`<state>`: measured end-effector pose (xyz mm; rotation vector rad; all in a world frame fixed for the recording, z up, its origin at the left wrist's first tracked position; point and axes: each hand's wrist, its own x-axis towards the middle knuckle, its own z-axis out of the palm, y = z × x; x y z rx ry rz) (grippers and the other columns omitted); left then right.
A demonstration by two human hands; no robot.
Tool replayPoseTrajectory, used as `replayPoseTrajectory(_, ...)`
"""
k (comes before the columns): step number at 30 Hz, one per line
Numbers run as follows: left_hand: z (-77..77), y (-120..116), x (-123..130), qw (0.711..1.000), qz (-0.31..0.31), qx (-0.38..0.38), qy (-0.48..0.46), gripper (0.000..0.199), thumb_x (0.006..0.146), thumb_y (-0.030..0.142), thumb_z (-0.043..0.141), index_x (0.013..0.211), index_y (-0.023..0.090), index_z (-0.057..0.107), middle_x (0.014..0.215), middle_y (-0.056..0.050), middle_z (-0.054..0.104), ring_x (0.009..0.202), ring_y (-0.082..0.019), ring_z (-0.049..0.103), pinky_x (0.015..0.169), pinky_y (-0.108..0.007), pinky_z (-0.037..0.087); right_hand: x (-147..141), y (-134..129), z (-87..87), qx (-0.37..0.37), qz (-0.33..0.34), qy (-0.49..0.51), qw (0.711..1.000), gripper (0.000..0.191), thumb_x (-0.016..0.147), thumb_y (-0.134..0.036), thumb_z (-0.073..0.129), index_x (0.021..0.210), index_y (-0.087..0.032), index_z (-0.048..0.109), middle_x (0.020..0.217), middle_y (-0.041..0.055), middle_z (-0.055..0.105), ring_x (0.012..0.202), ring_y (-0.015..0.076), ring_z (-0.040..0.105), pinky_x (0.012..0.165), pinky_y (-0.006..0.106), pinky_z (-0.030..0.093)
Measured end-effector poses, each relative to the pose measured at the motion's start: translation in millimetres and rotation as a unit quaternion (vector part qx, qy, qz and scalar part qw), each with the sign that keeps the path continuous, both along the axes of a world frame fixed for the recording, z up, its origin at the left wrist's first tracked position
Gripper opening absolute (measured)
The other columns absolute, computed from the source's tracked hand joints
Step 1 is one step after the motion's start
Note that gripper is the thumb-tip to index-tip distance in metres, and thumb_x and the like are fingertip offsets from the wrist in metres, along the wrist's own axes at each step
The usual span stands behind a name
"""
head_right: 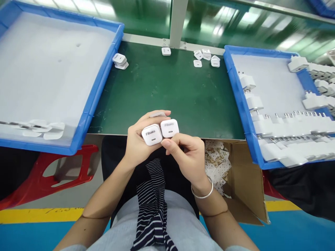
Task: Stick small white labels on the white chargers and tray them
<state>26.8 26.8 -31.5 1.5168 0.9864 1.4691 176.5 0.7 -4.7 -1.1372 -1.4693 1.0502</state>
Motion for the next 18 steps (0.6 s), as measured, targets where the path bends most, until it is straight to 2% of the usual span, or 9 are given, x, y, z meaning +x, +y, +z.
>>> replayPoseTrajectory(4,-1.4,0.4,-3.1,1.0,-0.013,-0.006,-0.01,0.037,0.073,0.028,0.087,0.108,0.024,0.075,0.124,-0.008,0.073,0.114,-0.025,0.07,0.098,-0.044,0.06,3.0,-0.1,-3.8,-0.002,0.028,0.045,0.999,0.043,0.097,-0.038,0.061,0.059,-0.018,0.064,0.047,-0.0029,0.045,0.044,0.0085,0.038,0.045,0.025,0.027)
replayPoseTrajectory(6,5.2,-2.3,-10.1,1.0,-0.006,0.007,0.025,0.037,0.074,0.026,0.086,0.11,0.024,0.074,0.124,-0.008,0.073,0.114,-0.024,0.07,0.098,-0.042,0.06,5.6,1.7,-4.7,0.003,0.027,0.064,0.998,0.044,0.098,-0.041,0.059,0.06,-0.019,0.065,0.047,-0.0022,0.045,0.044,0.0094,0.039,0.045,0.026,0.028)
replayPoseTrajectory(8,23.2,-6.9,-24.8,0.994,0.009,0.04,0.1,0.036,0.077,0.022,0.084,0.111,0.024,0.074,0.124,-0.007,0.073,0.113,-0.023,0.07,0.098,-0.039,0.06,10.7,5.5,-5.1,0.01,0.006,0.088,0.996,0.044,0.097,-0.042,0.061,0.06,-0.019,0.065,0.047,-0.0022,0.045,0.044,0.0098,0.039,0.047,0.028,0.028)
replayPoseTrajectory(10,52.3,-10.2,-47.8,0.975,0.025,0.082,0.206,0.034,0.08,0.018,0.079,0.113,0.026,0.074,0.126,-0.004,0.072,0.113,-0.022,0.07,0.097,-0.037,0.059,18.2,10.3,-5.8,0.009,-0.021,0.108,0.994,0.041,0.095,-0.04,0.064,0.06,-0.019,0.065,0.046,-0.0028,0.043,0.044,0.0098,0.038,0.048,0.028,0.027)
replayPoseTrajectory(12,85.0,-7.8,-77.0,0.931,0.058,0.111,0.342,0.031,0.083,0.023,0.073,0.114,0.026,0.073,0.129,-0.002,0.07,0.112,-0.023,0.069,0.096,-0.039,0.056,26.4,14.6,-7.7,-0.004,-0.043,0.122,0.992,0.039,0.095,-0.037,0.065,0.061,-0.018,0.065,0.046,-0.0032,0.043,0.044,0.0093,0.037,0.048,0.028,0.025)
replayPoseTrajectory(14,108.8,3.4,-108.4,0.839,0.11,0.09,0.525,0.03,0.092,0.041,0.055,0.107,0.025,0.074,0.123,0.0,0.072,0.108,-0.025,0.069,0.096,-0.047,0.05,32.6,16.9,-10.8,-0.021,-0.055,0.129,0.99,0.037,0.095,-0.034,0.066,0.061,-0.018,0.065,0.047,-0.0034,0.043,0.045,0.0091,0.037,0.049,0.028,0.024)
replayPoseTrajectory(15,113.7,12.1,-123.8,0.797,0.116,0.067,0.589,0.047,0.095,0.054,0.04,0.1,0.021,0.074,0.116,-0.002,0.072,0.108,-0.025,0.068,0.098,-0.051,0.043,34.4,17.0,-12.7,-0.03,-0.057,0.13,0.989,0.037,0.095,-0.032,0.066,0.061,-0.018,0.065,0.047,-0.0035,0.042,0.046,0.009,0.037,0.049,0.028,0.024)
replayPoseTrajectory(16,113.1,22.3,-138.4,0.773,0.132,0.036,0.62,0.06,0.091,0.068,0.036,0.087,0.019,0.071,0.108,-0.006,0.073,0.107,-0.028,0.068,0.101,-0.057,0.038,35.3,16.5,-14.7,-0.038,-0.057,0.129,0.989,0.037,0.095,-0.032,0.065,0.061,-0.018,0.064,0.048,-0.0036,0.042,0.046,0.0089,0.037,0.049,0.028,0.025)
replayPoseTrajectory(18,96.3,43.8,-163.6,0.766,0.168,0.01,0.62,0.078,0.076,0.09,0.031,0.051,0.018,0.048,0.067,-0.009,0.063,0.102,-0.032,0.067,0.102,-0.063,0.028,35.1,14.4,-18.7,-0.051,-0.048,0.123,0.99,0.038,0.096,-0.032,0.065,0.061,-0.017,0.064,0.048,-0.0037,0.043,0.047,0.0084,0.038,0.049,0.027,0.026)
